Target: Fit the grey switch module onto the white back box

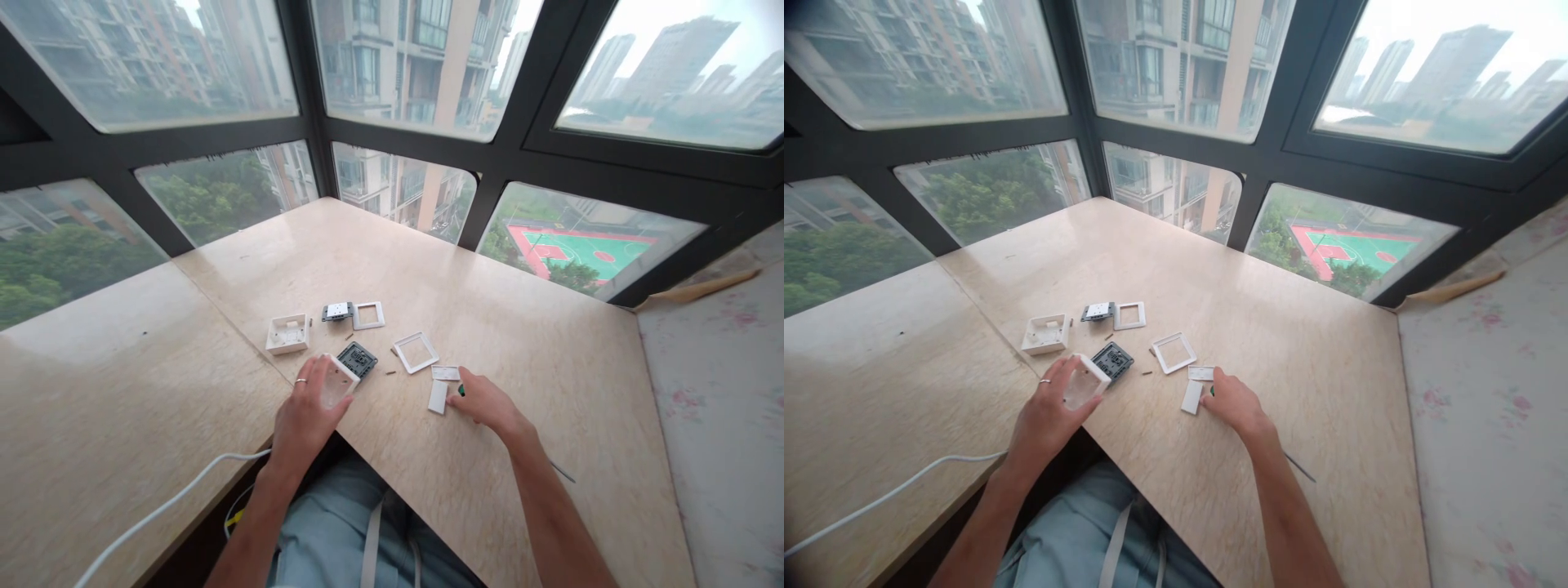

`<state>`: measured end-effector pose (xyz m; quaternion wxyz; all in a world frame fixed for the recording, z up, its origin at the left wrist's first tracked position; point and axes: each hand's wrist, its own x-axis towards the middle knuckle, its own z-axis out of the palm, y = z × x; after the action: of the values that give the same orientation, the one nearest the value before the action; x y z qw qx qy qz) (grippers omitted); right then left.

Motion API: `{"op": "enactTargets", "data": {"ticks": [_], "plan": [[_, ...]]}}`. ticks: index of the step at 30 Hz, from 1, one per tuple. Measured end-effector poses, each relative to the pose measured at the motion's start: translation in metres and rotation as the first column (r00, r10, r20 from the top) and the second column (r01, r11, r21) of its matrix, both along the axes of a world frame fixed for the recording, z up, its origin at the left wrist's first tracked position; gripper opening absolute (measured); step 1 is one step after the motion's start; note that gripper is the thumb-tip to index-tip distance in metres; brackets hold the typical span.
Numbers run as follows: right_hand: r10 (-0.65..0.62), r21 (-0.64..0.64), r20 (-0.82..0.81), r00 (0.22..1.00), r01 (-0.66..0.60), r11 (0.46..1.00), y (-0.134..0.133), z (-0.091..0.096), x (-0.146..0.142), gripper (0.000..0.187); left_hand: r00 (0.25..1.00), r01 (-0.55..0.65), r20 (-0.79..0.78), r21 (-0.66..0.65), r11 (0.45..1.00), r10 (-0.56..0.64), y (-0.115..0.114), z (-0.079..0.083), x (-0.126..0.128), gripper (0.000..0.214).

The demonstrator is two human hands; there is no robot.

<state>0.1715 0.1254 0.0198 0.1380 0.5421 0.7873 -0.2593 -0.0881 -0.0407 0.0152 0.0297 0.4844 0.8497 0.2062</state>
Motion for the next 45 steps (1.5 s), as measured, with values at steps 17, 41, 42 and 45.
{"op": "enactTargets", "data": {"ticks": [17,41,42,45], "plan": [[-0.060,0.142,0.048,0.997,0.053,0.988,-0.040,-0.007,-0.052,0.030,0.986,-0.147,0.050,-0.177,0.973,0.158,0.003,-0.003,-0.064,0.055],[0.032,0.110,-0.090,0.995,-0.022,0.994,-0.023,-0.016,-0.090,0.035,0.961,-0.012,0.243,0.522,0.853,-0.135,-0.010,-0.020,-0.024,0.022],[0.038,0.121,-0.097,0.995,-0.026,0.992,-0.021,-0.016,-0.097,0.033,0.952,0.023,0.247,0.533,0.846,-0.181,-0.011,-0.020,-0.014,0.021],[0.047,0.151,-0.120,0.992,-0.029,0.988,-0.015,-0.018,-0.115,0.032,0.913,0.122,0.269,0.539,0.834,-0.307,-0.013,-0.020,0.013,0.020]]}}
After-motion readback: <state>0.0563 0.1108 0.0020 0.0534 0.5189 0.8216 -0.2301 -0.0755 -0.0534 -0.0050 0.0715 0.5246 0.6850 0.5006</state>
